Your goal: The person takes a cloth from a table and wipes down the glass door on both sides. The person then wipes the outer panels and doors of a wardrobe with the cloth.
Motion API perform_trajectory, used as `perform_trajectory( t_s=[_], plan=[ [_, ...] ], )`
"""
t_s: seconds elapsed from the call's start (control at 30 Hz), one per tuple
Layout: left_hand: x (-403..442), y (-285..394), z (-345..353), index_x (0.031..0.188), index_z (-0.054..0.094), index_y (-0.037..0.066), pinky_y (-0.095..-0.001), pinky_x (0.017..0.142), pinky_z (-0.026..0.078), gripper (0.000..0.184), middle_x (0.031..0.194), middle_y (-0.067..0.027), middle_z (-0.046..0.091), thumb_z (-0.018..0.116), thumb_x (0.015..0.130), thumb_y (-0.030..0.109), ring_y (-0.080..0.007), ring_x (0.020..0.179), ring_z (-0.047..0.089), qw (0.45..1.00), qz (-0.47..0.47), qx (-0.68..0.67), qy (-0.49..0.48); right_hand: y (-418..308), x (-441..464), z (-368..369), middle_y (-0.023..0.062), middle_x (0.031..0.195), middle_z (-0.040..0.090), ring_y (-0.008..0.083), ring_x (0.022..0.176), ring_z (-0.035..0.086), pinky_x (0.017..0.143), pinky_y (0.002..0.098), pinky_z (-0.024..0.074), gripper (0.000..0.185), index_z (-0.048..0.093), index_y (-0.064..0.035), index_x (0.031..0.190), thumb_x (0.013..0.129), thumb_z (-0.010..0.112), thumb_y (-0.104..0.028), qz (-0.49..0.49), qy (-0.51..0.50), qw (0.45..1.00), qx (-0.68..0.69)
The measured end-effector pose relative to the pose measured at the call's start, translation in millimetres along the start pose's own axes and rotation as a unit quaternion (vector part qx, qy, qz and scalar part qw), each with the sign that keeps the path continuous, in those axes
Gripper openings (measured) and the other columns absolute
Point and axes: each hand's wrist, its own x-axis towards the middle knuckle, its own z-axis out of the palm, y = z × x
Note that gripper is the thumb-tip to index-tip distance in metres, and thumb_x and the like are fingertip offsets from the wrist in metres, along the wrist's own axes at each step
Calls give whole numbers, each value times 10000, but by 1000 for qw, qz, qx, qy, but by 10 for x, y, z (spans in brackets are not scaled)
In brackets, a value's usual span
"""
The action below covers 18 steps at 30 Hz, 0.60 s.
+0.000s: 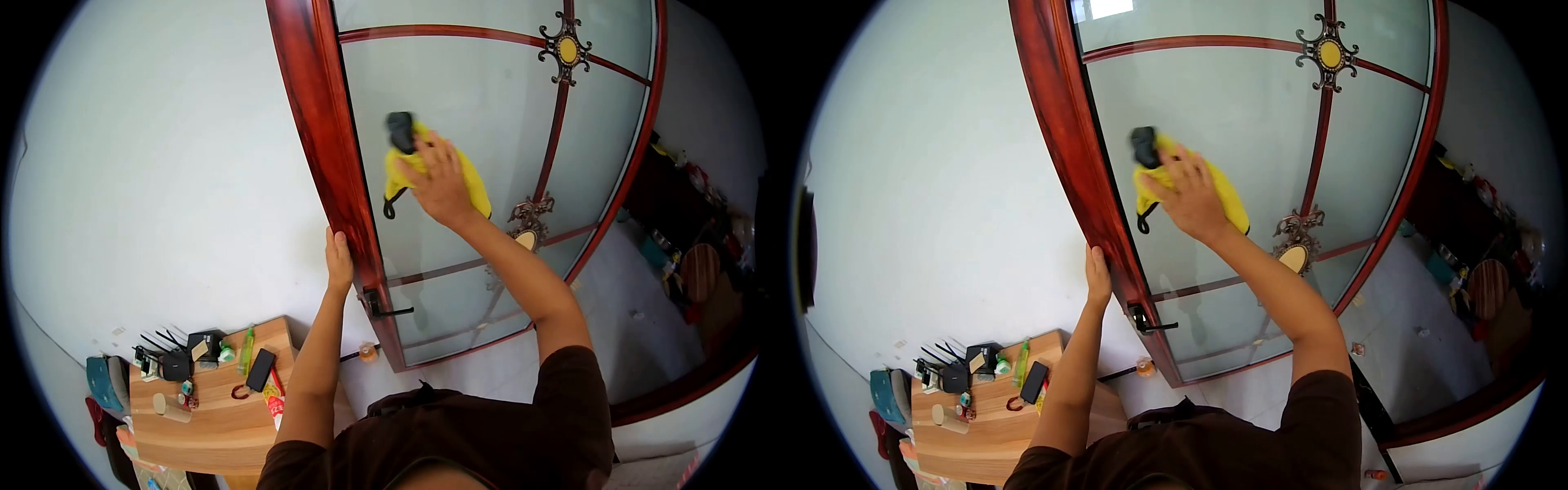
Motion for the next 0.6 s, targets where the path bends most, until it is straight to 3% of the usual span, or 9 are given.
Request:
perform_trajectory(
  t_s=[0.03,0.13,0.33,0.5,0.53,0.6],
  plan=[
    [18,4,2,1265,485,-10,-353,977,388,442,1180,-166,581,325,1048,339,-281,1087,536,1000,0,-7,-2,-48,142,-17,154,1505,341,392,1389,314,1126,548,252,593,501,-224,1384,813,634,-134,-33,-29,999,7],
    [74,-118,-8,1278,476,-14,-353,985,386,444,1193,-170,579,327,1047,335,-285,1097,536,1000,-7,13,-2,-142,630,-92,102,1507,371,327,1382,348,1139,516,253,570,492,-280,1385,864,515,-50,-7,1,999,45],
    [194,-107,-73,1308,452,-35,-349,1014,368,476,1225,-177,564,329,1048,344,-279,1138,518,997,-51,15,-55,178,1600,24,110,1504,371,318,1392,329,1144,519,233,614,429,-289,1435,865,569,-109,18,82,996,-4],
    [286,-244,-73,1339,447,-15,-341,1038,353,472,1268,-156,550,314,1053,337,-267,1176,500,998,-36,-2,-60,871,1929,-160,108,1480,389,304,1400,311,1140,564,201,725,318,-287,1494,855,650,-202,77,139,985,-61],
    [306,-259,-62,1345,446,-10,-339,1041,351,470,1275,-151,548,311,1054,334,-264,1181,498,997,-40,0,-59,1194,1921,-101,223,1471,374,403,1349,352,1111,542,257,552,413,-57,1428,908,525,-204,93,131,979,-128],
    [327,-257,-46,1349,444,-10,-338,1044,349,471,1282,-151,543,310,1055,333,-262,1188,494,998,-36,-3,-56,1423,1818,-417,201,1482,368,350,1374,343,1144,480,247,520,447,-80,1412,910,531,-185,234,94,966,-61]
  ],
)
